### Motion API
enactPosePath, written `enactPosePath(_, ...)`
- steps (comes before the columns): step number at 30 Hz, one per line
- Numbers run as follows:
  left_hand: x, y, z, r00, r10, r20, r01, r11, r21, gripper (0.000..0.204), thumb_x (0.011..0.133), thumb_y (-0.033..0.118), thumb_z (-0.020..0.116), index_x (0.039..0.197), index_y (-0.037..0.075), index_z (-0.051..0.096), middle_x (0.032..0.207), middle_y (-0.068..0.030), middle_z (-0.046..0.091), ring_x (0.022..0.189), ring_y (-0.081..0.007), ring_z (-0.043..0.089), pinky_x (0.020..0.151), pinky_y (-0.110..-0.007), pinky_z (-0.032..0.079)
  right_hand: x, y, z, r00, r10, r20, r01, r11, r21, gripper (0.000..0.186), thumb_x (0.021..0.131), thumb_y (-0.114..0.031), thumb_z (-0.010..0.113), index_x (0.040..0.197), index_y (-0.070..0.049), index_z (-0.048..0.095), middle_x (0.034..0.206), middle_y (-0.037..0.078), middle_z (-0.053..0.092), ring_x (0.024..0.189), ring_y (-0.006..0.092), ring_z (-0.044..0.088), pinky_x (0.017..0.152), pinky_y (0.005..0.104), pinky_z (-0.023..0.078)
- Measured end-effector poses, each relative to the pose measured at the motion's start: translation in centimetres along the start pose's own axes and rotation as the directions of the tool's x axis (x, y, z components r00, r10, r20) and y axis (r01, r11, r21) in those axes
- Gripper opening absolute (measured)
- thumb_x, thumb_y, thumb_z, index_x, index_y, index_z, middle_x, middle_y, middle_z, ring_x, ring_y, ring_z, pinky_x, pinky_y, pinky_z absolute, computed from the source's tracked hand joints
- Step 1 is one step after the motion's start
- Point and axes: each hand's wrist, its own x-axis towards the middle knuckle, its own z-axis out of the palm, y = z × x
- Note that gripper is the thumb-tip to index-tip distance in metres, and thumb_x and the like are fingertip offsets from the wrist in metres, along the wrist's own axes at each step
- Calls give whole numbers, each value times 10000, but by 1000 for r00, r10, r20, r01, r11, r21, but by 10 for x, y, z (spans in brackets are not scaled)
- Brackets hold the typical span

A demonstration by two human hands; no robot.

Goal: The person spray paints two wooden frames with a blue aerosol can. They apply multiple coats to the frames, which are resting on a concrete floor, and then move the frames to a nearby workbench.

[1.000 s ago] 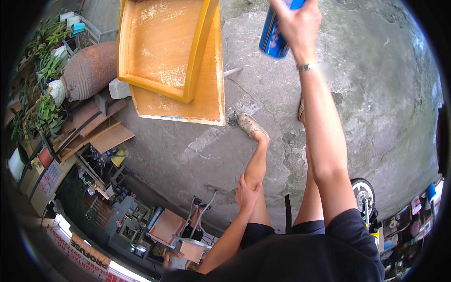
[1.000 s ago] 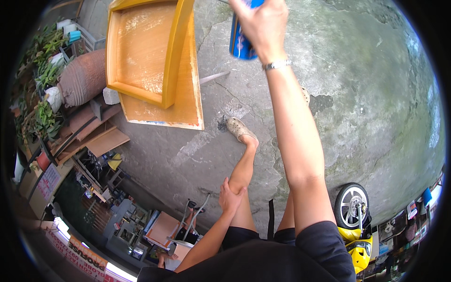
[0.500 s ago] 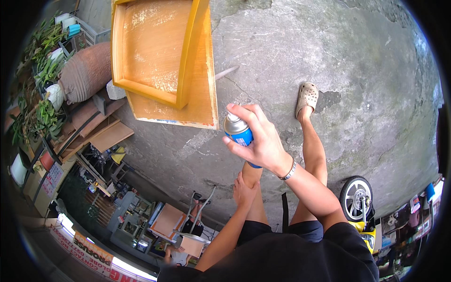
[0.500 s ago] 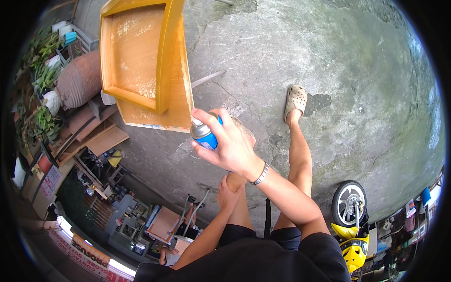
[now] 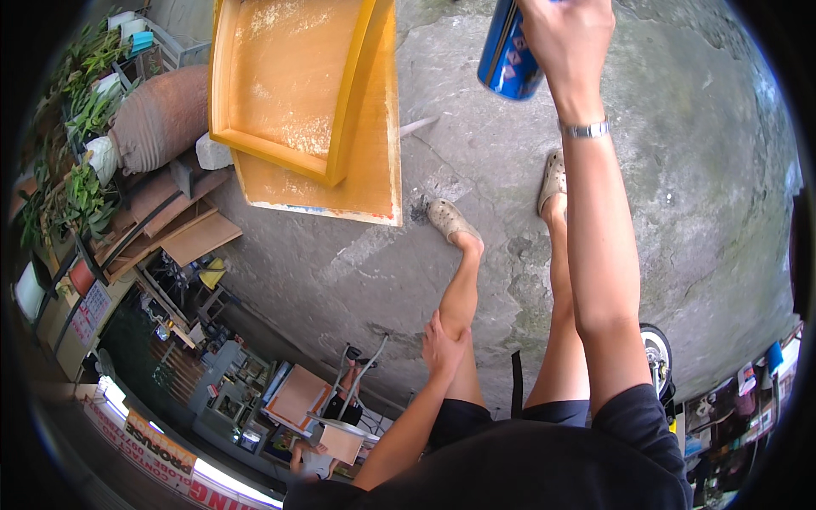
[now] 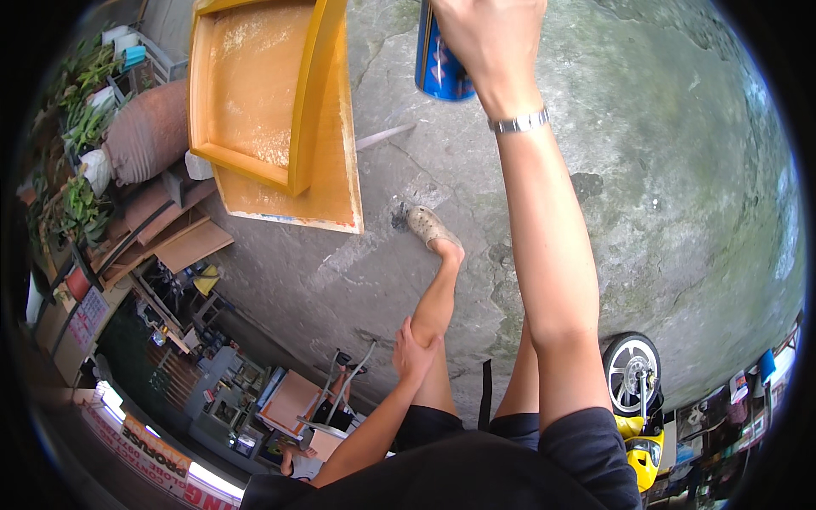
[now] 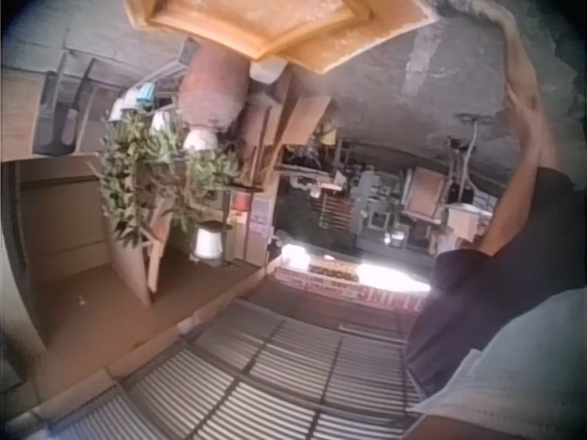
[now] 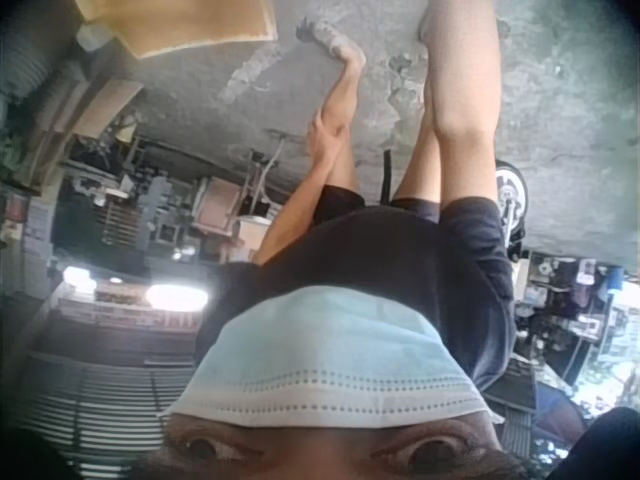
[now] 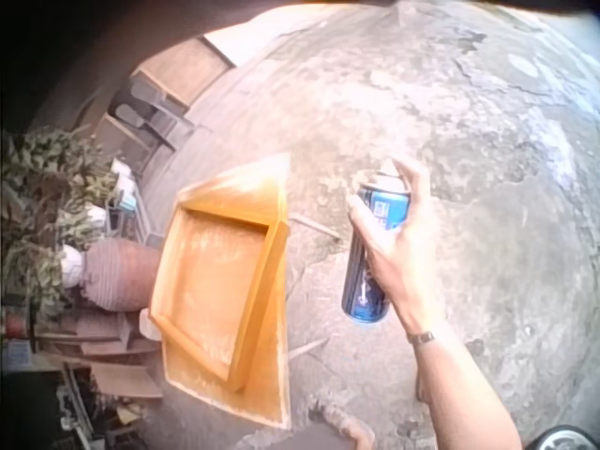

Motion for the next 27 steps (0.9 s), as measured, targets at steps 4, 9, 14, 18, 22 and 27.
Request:
enactPosePath(4,0,-2,-5,1000,-4,10,4,1000,3,903,828,472,803,1550,149,366,1369,-183,560,1199,-412,603,981,-513,529,-56,-4,-11,981,-81,178,113,978,-175,623,848,-227,825,1381,-74,540,1142,183,669,990,329,684,872,422,562)
enactPosePath(9,3,-9,-5,1000,6,22,-5,1000,-4,905,831,483,799,1549,147,364,1372,-189,556,1201,-422,601,970,-532,534,-166,-33,-21,892,29,451,22,994,-108,660,839,-254,828,1419,-151,532,1127,156,607,947,332,681,782,424,599)
enactPosePath(14,7,-18,-2,999,37,29,-37,999,14,899,833,498,789,1544,137,374,1374,-197,553,1198,-430,601,968,-541,534,-262,-78,-49,680,206,704,-158,978,-134,667,806,-248,848,1402,-136,569,1207,181,610,972,372,680,769,457,594)
enactPosePath(18,16,-40,14,993,118,-16,-117,990,78,904,831,501,790,1545,126,381,1385,-196,555,1203,-433,602,977,-540,532,-283,-94,-54,636,213,742,-124,977,-173,687,843,-297,822,1456,-217,521,1209,190,554,895,381,708,690,444,610)
enactPosePath(22,7,-27,-7,1000,24,12,-24,999,-25,932,820,509,796,1555,124,372,1415,-202,548,1230,-429,596,1004,-527,521,-248,-65,-26,810,167,562,-101,984,-146,670,848,-277,819,1444,-195,525,1166,170,570,872,340,708,685,435,610)
enactPosePath(27,8,-35,-5,999,18,26,-17,999,-31,957,799,513,814,1555,127,373,1418,-198,553,1242,-418,595,1021,-512,508,-166,-28,-2,987,5,161,23,985,-171,662,837,-260,837,1409,-118,535,1107,160,644,977,322,669,830,419,570)
